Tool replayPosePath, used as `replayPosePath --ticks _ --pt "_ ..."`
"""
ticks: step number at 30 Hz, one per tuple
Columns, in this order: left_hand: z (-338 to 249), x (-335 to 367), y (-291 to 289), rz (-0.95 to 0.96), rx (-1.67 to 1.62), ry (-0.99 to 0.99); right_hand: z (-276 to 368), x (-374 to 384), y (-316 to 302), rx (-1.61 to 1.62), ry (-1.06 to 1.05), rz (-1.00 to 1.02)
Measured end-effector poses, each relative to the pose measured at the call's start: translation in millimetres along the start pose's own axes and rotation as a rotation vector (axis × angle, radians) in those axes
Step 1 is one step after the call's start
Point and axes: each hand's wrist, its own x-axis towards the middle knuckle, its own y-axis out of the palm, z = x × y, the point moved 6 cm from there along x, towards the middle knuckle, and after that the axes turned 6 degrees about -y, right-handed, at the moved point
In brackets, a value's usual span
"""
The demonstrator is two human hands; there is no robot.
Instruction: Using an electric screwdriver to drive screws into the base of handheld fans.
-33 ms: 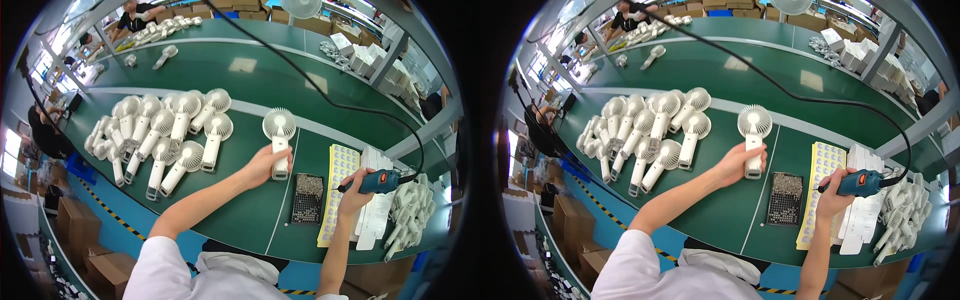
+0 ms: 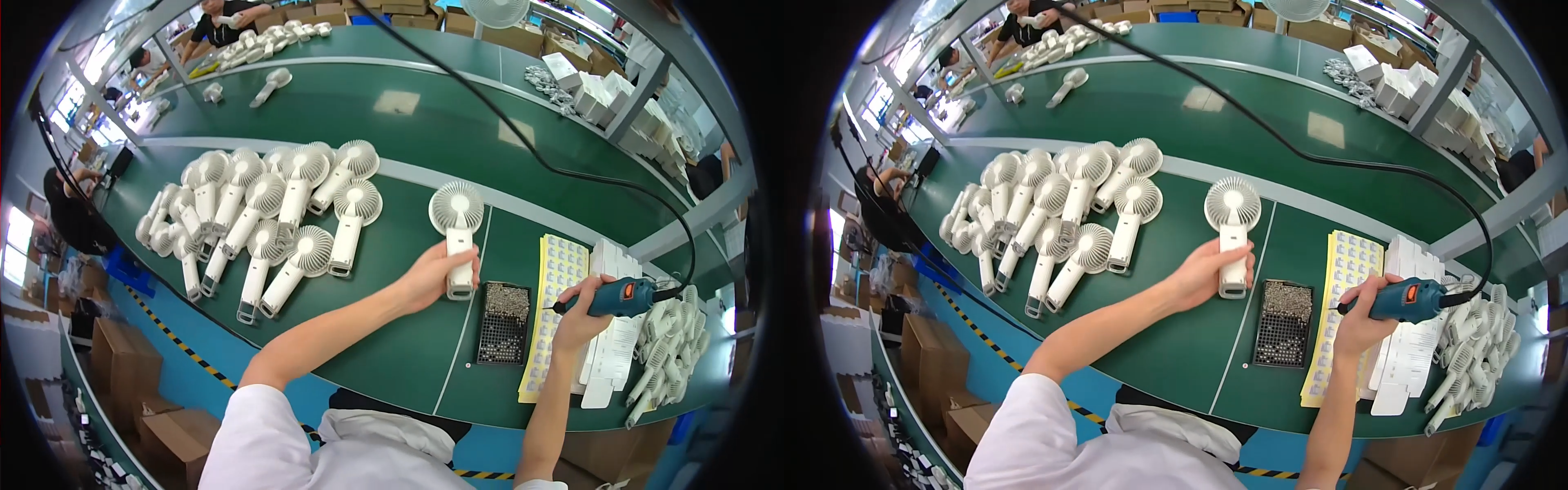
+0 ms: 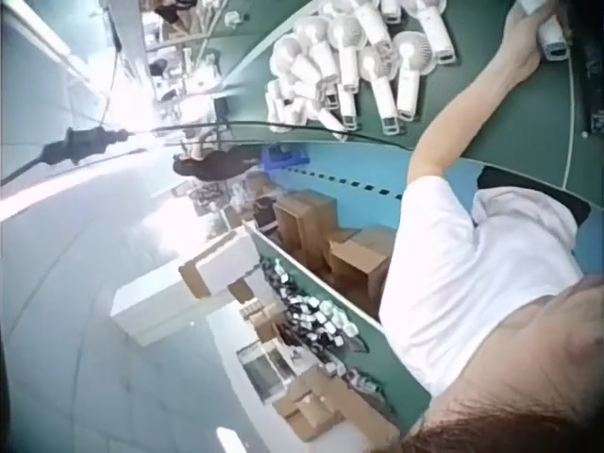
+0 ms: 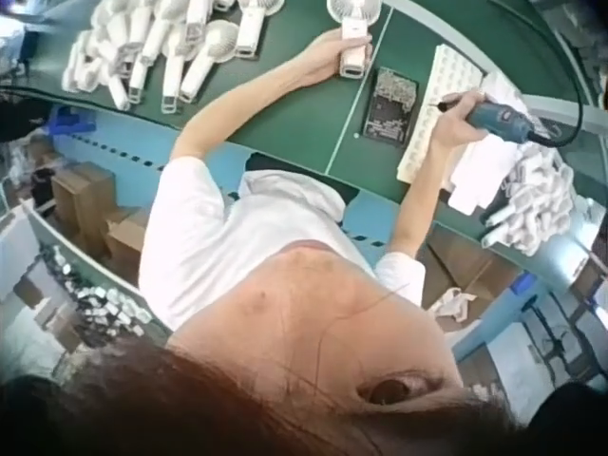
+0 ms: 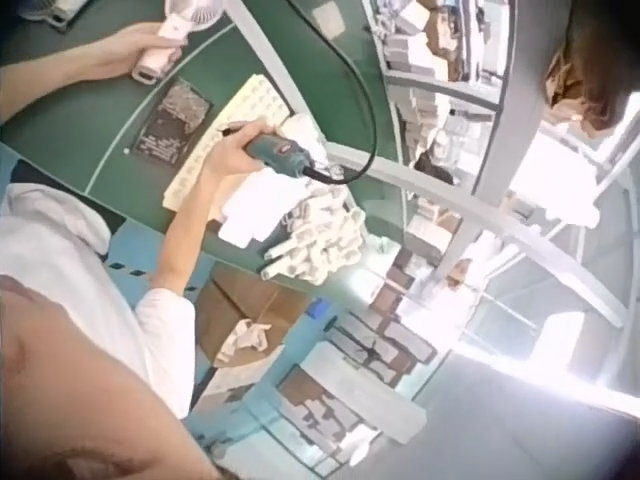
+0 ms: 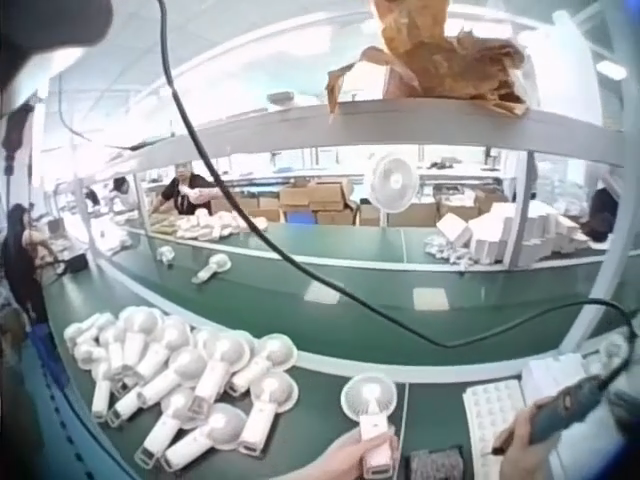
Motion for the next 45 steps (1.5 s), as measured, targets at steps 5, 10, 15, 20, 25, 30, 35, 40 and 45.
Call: replayPosePath --ticks 5,10,15,20,25,30,35,40,45 --pt "13 -11 -7 0.072 -0.033 -0.018 2 1 5 -0.032 -0.067 -0.023" --pt "20 -15 2 0.115 0.100 -0.011 8 -1 3 -0.072 -0.072 -0.070" --pt "28 -14 5 0.166 0.164 0.050 3 -3 -9 -0.207 -0.098 -0.075" --pt "24 -9 -1 0.081 0.135 0.031 -3 3 -13 -0.131 -0.141 -0.129" --pt "18 -4 -9 0.063 0.174 0.027 27 5 1 0.067 -0.180 -0.192" --pt "21 -5 -9 0.059 0.195 -0.041 44 -16 7 0.166 0.019 -0.135" --pt "24 -11 -9 -0.029 0.199 -0.105 49 -38 21 0.121 -0.018 -0.005" --pt "30 -38 -3 -0.173 0.149 -0.162 45 -39 11 0.062 -0.031 -0.003" --pt "33 -41 -4 -0.201 0.262 -0.110 37 -40 7 0.058 -0.007 -0.033"
